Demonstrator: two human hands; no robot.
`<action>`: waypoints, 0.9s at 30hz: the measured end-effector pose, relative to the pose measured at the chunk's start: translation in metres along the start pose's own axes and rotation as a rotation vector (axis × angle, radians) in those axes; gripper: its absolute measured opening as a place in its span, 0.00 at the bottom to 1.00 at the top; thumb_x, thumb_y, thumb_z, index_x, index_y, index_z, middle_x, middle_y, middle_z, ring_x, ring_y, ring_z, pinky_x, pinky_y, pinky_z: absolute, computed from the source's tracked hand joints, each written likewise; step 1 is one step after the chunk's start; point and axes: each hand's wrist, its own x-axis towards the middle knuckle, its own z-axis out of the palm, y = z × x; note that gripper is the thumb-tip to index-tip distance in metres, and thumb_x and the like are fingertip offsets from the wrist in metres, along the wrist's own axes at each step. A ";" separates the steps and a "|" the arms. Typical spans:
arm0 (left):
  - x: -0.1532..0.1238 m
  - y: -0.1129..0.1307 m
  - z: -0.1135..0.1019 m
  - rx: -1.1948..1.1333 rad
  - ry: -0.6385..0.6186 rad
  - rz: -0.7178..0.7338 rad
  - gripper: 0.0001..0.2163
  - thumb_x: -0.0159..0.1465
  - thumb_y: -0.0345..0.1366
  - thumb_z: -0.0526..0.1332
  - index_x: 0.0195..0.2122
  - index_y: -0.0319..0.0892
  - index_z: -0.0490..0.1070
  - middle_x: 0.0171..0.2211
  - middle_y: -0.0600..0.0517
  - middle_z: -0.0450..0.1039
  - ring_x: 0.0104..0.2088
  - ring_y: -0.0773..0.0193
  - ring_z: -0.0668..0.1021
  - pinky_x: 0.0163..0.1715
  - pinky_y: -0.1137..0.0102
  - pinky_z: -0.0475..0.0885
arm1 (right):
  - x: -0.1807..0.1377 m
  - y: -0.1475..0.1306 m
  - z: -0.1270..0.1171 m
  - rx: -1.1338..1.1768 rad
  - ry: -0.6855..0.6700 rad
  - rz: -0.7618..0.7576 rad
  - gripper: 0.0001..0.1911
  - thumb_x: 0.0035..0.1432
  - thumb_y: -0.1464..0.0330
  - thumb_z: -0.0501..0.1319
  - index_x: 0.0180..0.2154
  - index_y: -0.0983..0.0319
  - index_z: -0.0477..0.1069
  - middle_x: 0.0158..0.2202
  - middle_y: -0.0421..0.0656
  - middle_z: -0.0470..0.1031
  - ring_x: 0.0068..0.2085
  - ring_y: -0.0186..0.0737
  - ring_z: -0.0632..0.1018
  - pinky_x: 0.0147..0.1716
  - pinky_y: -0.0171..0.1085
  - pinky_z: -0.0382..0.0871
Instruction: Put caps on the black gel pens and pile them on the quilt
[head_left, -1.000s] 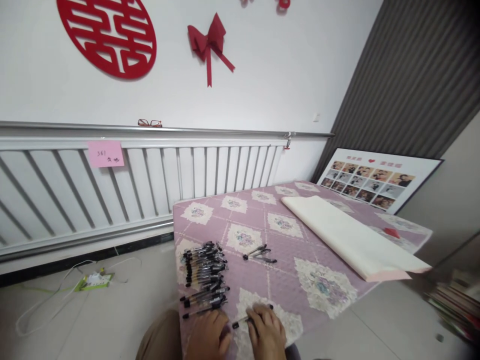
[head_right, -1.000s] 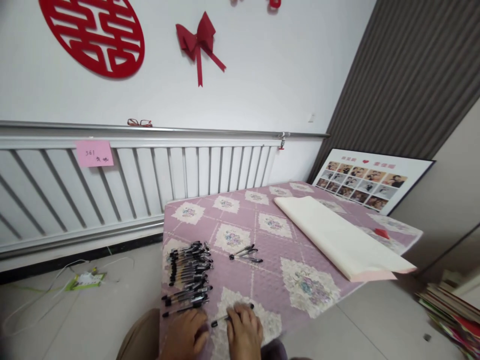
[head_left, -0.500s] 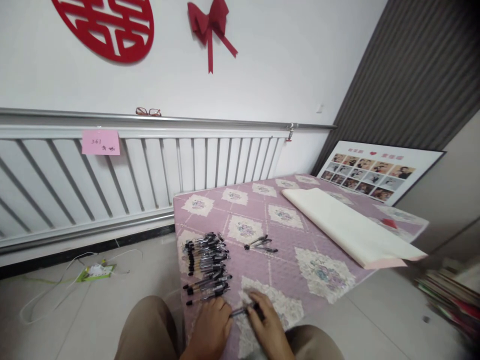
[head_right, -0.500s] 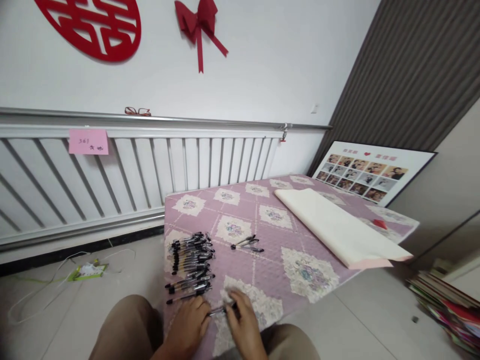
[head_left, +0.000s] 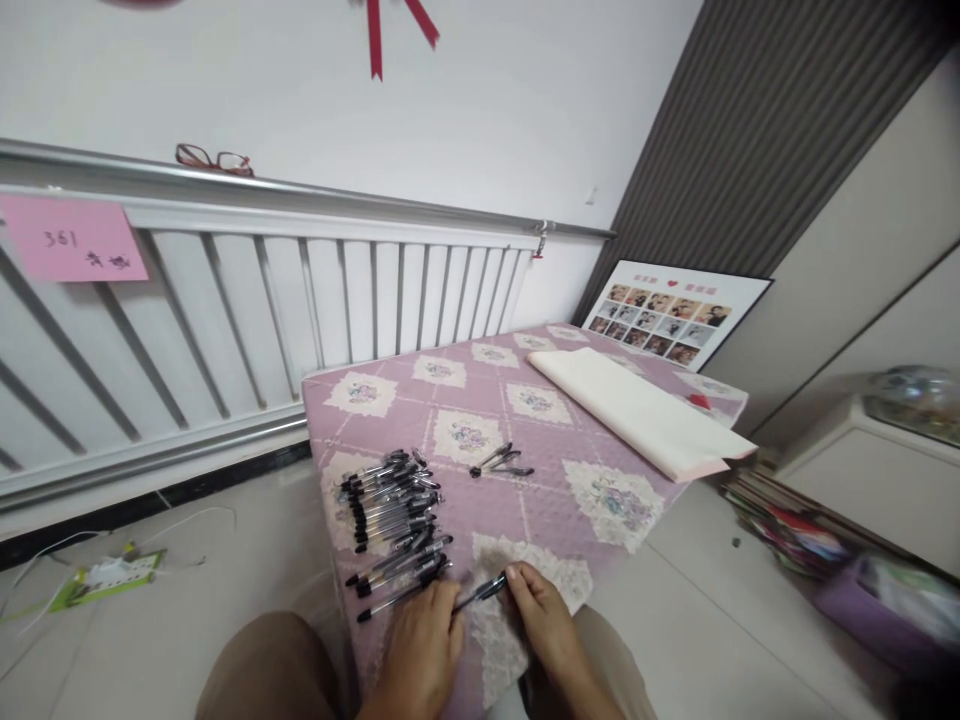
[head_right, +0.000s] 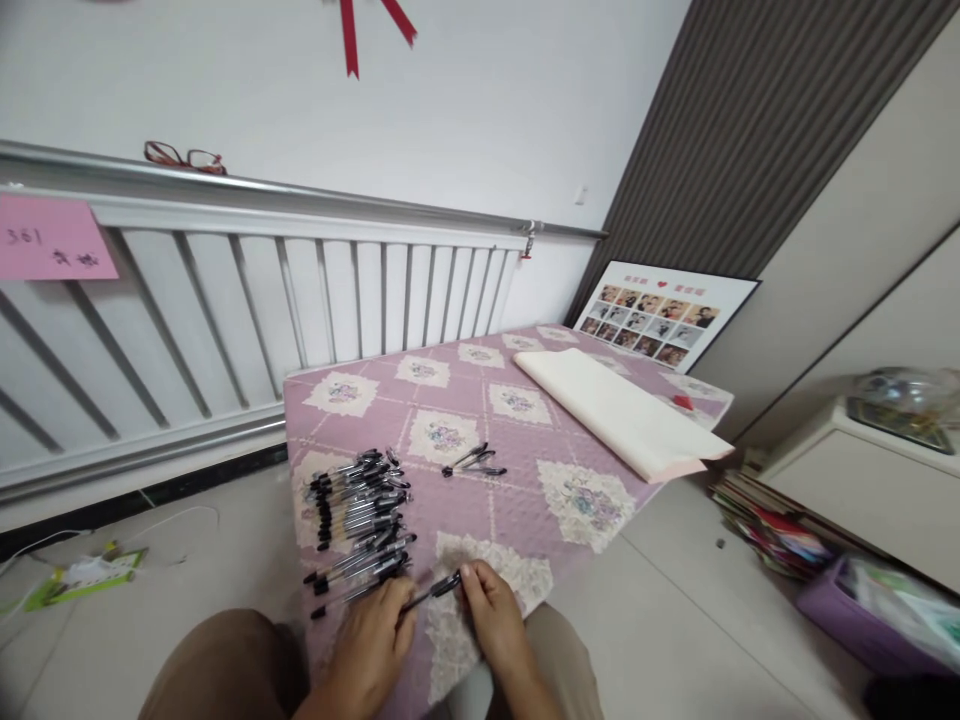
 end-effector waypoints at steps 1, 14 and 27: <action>0.004 0.002 -0.002 -0.009 -0.018 0.012 0.13 0.65 0.30 0.52 0.48 0.46 0.68 0.43 0.51 0.74 0.44 0.59 0.75 0.44 0.68 0.65 | -0.001 -0.001 0.002 -0.001 0.006 0.009 0.24 0.57 0.46 0.53 0.22 0.58 0.61 0.20 0.35 0.58 0.24 0.34 0.60 0.24 0.34 0.55; 0.014 0.006 -0.017 0.030 -0.146 0.008 0.09 0.67 0.30 0.50 0.41 0.45 0.70 0.40 0.52 0.74 0.41 0.60 0.76 0.37 0.71 0.65 | -0.005 -0.020 0.023 0.099 0.047 0.054 0.20 0.51 0.50 0.61 0.23 0.59 0.64 0.22 0.35 0.61 0.26 0.35 0.62 0.29 0.34 0.59; 0.018 0.011 -0.021 -0.071 -0.198 -0.025 0.08 0.66 0.33 0.51 0.38 0.46 0.69 0.36 0.54 0.76 0.37 0.64 0.76 0.34 0.73 0.61 | -0.008 -0.016 0.019 0.219 -0.005 0.135 0.19 0.55 0.50 0.59 0.26 0.59 0.64 0.22 0.34 0.59 0.24 0.32 0.60 0.25 0.32 0.55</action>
